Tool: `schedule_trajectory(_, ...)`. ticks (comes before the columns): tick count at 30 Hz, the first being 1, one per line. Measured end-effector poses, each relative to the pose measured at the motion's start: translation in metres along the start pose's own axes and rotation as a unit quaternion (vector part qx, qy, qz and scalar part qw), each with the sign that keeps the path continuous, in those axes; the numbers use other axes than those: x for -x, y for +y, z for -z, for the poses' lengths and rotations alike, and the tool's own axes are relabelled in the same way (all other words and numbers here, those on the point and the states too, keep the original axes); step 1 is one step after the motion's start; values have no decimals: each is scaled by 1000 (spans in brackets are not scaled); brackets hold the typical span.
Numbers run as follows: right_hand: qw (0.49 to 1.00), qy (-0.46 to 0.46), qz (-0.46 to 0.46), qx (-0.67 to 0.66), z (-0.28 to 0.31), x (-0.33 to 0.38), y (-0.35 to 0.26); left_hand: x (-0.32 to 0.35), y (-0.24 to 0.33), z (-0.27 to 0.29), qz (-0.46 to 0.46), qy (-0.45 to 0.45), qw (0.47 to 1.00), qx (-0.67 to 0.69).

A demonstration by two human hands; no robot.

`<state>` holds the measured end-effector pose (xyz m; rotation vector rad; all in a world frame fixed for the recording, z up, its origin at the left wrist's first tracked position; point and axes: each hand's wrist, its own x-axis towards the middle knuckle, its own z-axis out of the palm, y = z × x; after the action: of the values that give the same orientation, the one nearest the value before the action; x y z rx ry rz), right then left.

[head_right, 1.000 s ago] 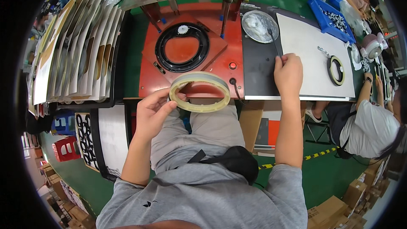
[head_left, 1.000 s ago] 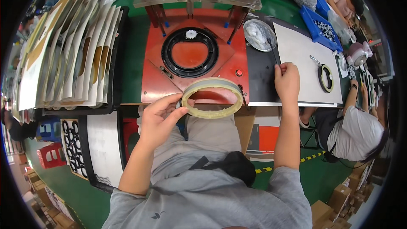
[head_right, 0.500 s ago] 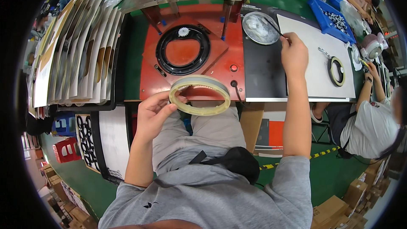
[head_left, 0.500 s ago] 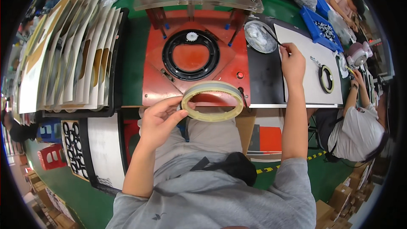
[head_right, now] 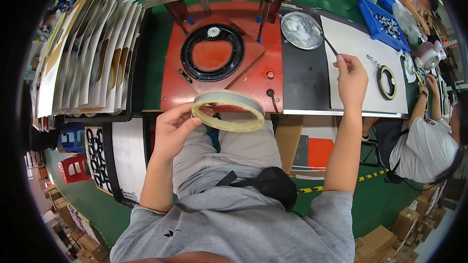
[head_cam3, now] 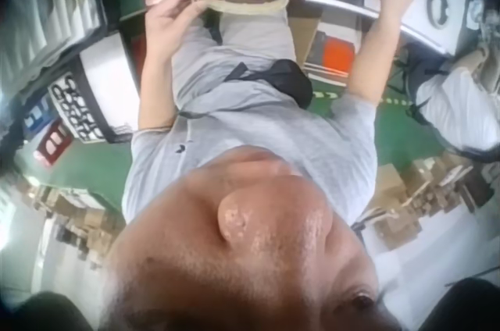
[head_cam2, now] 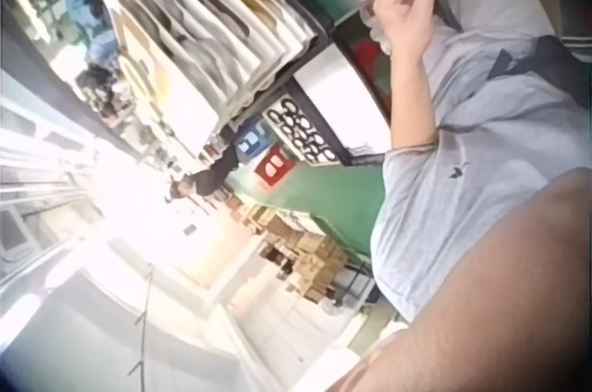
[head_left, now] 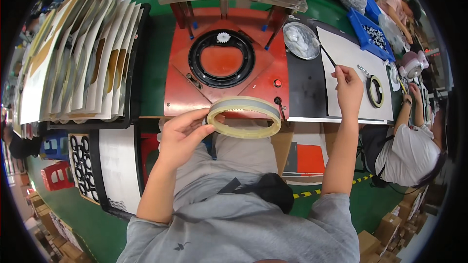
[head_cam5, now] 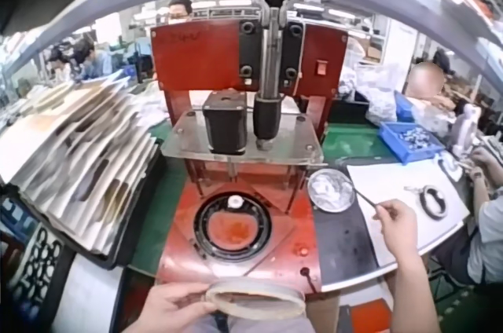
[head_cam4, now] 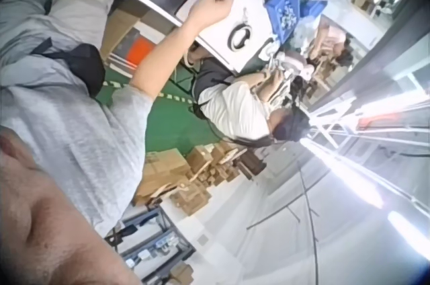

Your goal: Greasing gear rings and assembling them into circular housings on a production line.

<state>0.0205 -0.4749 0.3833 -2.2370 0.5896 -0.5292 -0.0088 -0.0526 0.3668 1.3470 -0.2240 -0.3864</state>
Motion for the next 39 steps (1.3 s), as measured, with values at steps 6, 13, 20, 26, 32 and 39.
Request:
schedule_trajectory(6,952,-117,-95,-266,21,44,-17,3,41,7,-190,-1,965,-179)
schedule_trajectory(13,878,-246,-59,-406,26,103,-51,-20,93,0,-385,-37,862,-328)
schedule_trajectory(20,892,-278,50,-352,29,116,-84,-17,87,2,-410,-22,865,-287)
schedule_trajectory(26,895,-292,150,-302,19,116,-109,-7,80,3,-386,-17,890,-241)
schedule_trajectory(32,893,-247,338,-168,8,112,-138,2,78,5,-392,11,893,-222)
schedule_trajectory(39,869,-236,427,87,66,116,-176,9,92,14,-433,-25,833,-344)
